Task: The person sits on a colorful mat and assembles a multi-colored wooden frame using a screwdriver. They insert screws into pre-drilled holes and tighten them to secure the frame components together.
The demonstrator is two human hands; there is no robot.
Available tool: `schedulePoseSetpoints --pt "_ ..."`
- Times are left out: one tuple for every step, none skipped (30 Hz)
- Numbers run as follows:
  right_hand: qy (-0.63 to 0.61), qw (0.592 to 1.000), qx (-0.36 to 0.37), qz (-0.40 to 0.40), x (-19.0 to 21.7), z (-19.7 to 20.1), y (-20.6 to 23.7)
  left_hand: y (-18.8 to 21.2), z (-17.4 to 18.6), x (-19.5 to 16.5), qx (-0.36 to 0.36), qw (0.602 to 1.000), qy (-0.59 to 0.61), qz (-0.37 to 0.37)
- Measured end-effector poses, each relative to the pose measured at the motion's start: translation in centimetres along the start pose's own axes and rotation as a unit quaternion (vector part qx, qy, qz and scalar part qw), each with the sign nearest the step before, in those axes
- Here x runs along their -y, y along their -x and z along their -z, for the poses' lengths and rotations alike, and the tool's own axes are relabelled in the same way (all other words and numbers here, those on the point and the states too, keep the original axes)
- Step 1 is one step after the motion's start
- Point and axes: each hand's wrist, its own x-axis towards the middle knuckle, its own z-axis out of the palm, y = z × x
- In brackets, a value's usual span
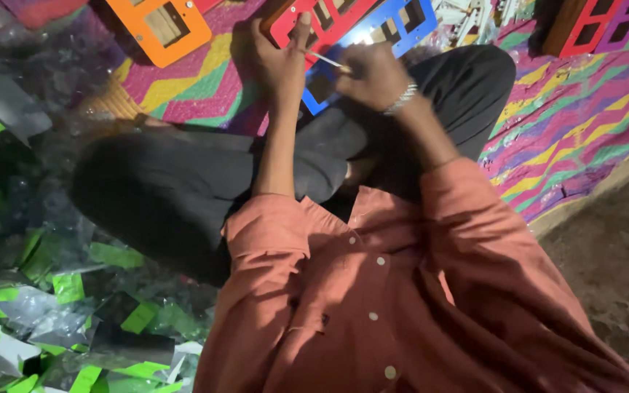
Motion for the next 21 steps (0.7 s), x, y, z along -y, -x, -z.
schedulePoseSetpoints --pt "0.054 0.998 0.006 0.010 -0.8 1.8 0.7 -0.1 0.2 0.0 -0.010 0.999 -0.046 -0.025" --pt "0.066 0.998 -0.007 -0.019 -1.7 3.7 1.7 -0.3 0.1 -0.1 -0.020 0.994 -0.089 -0.052" --pt "0.077 0.996 -0.019 -0.048 -2.6 5.6 3.0 -0.4 0.0 -0.2 0.000 0.999 0.011 -0.037" --pt "0.138 0.985 -0.053 -0.088 -3.4 7.6 4.8 -0.3 0.0 -0.2 0.019 0.994 0.107 -0.019" --pt "0.194 0.969 -0.084 -0.128 -4.1 9.4 6.8 -0.3 0.0 -0.2 0.038 0.979 0.200 0.003" --pt "0.192 0.962 -0.105 -0.162 -4.8 11.3 8.7 -0.2 0.1 -0.3 0.032 0.987 0.156 0.009" --pt "0.190 0.954 -0.127 -0.196 -5.5 13.1 10.5 -0.1 0.2 -0.3 0.027 0.993 0.113 0.013" --pt "0.150 0.951 -0.202 -0.178 -5.7 14.0 12.5 -0.1 0.3 -0.4 0.022 0.997 0.071 0.015" --pt "0.193 0.934 -0.239 -0.181 -6.0 15.6 14.0 -0.1 0.3 -0.5 0.023 0.995 0.091 0.017" --pt "0.234 0.914 -0.275 -0.184 -6.0 16.4 15.2 -0.1 0.5 -0.7 0.024 0.993 0.110 0.019" --pt "0.260 0.901 -0.295 -0.185 -5.7 16.7 16.2 0.1 0.6 -0.8 0.026 0.991 0.128 0.024" --pt "0.286 0.887 -0.312 -0.186 -5.0 17.2 17.1 0.3 0.8 -0.9 0.042 0.987 0.149 0.034" --pt "0.311 0.872 -0.331 -0.185 -4.2 17.5 17.6 0.4 1.0 -0.9 0.056 0.983 0.170 0.043" --pt "0.216 0.890 -0.343 -0.210 -3.4 17.4 17.6 0.3 1.1 -1.0 0.070 0.978 0.191 0.049" --pt "0.119 0.899 -0.351 -0.234 -2.5 16.7 17.2 0.3 1.1 -1.0 0.085 0.975 0.202 0.040" --pt "0.020 0.899 -0.354 -0.256 -1.5 15.6 16.6 0.3 1.2 -0.9 0.101 0.972 0.211 0.034" --pt "0.070 0.926 -0.342 -0.142 -0.6 14.3 15.6 0.4 1.2 -0.8 0.116 0.968 0.219 0.029" --pt "0.117 0.940 -0.321 -0.026 0.3 12.9 14.3 0.4 1.2 -0.7 0.114 0.969 0.215 0.029" --pt "0.100 0.950 -0.291 -0.050 1.2 11.4 12.8 0.4 1.0 -0.6 0.113 0.971 0.211 0.028" --pt "0.084 0.959 -0.261 -0.075 2.1 9.8 11.3 0.4 0.9 -0.4 0.111 0.972 0.206 0.027" --pt "0.038 0.965 -0.188 -0.181 3.2 8.1 10.2 0.4 0.9 -0.3 0.117 0.969 0.215 0.033"
